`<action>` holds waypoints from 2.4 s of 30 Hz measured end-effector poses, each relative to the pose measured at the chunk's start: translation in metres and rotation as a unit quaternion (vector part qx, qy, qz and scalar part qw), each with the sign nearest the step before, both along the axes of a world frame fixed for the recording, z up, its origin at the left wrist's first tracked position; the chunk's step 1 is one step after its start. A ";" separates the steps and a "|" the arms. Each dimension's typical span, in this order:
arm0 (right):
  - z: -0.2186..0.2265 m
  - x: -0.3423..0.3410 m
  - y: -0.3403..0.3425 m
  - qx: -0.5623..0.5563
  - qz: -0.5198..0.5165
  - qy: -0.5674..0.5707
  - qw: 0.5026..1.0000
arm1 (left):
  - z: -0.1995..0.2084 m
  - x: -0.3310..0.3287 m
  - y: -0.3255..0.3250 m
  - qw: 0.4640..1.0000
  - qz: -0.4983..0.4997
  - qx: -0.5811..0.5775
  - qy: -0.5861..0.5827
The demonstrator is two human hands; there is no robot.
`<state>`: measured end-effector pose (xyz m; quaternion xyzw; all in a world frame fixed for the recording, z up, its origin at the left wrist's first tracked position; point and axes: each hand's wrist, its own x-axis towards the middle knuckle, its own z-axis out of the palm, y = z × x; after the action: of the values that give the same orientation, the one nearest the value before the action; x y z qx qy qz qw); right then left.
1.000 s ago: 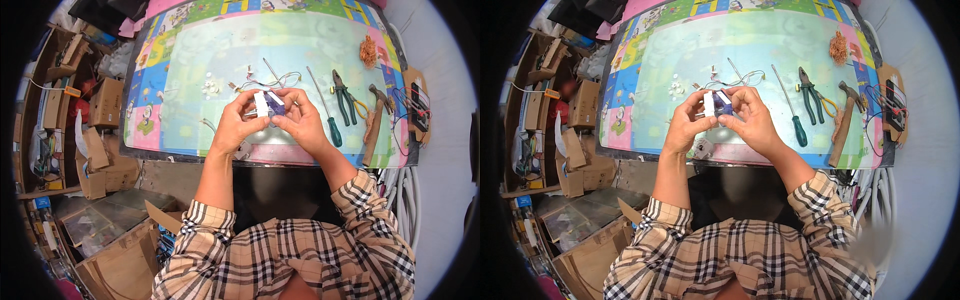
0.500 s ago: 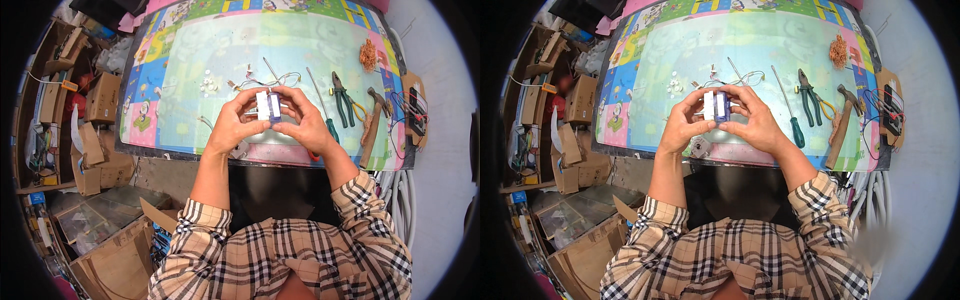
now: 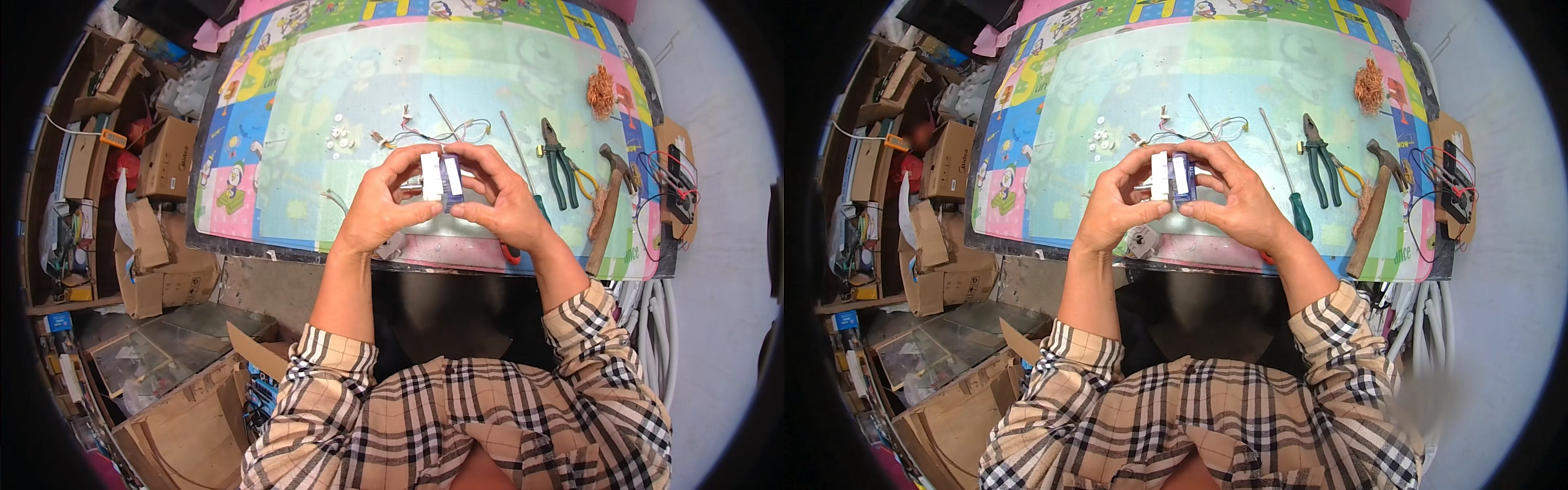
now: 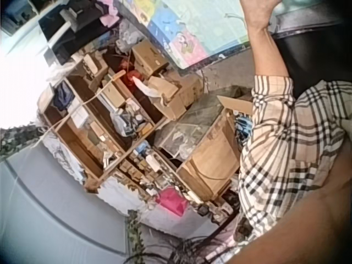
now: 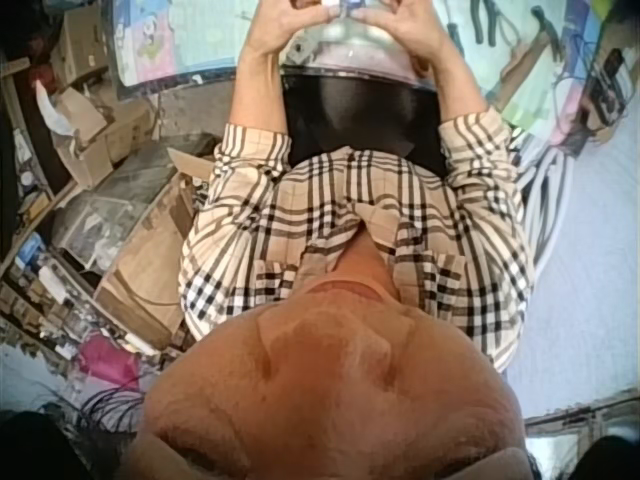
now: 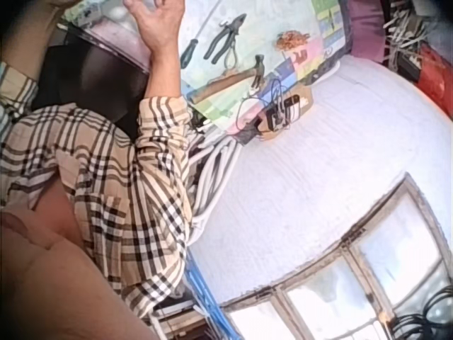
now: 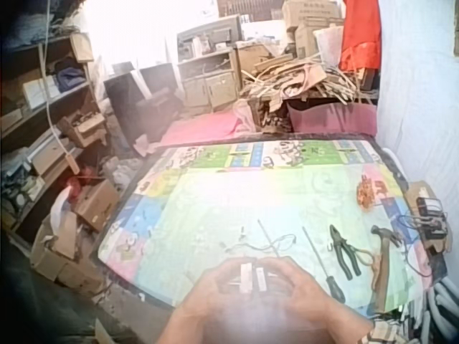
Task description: The person assembles a small electrical component by hand, fitting a white plastic housing onto a blue translucent part. They repeatedly align and press the pieces together, then use a screwdriver to tighten a screw on a black component. The person moves between two work surfaces during the process.
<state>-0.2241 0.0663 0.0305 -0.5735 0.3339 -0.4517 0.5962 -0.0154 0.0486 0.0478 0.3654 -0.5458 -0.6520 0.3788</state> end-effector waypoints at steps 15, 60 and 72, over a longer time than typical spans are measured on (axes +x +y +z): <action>0.001 0.001 0.001 -0.030 -0.010 0.023 0.999 | -0.004 -0.002 0.000 0.997 0.004 -0.069 -0.032; -0.015 0.001 -0.010 0.251 -0.021 0.070 0.965 | -0.029 -0.018 -0.004 0.960 0.044 0.274 0.045; -0.015 -0.003 -0.013 0.231 -0.026 0.064 0.970 | -0.032 -0.017 -0.007 0.962 0.028 0.262 0.075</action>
<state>-0.2272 0.0533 0.0158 -0.4388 0.4818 -0.3402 0.6779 -0.0325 0.0416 0.0155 0.4171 -0.3154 -0.7870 0.3275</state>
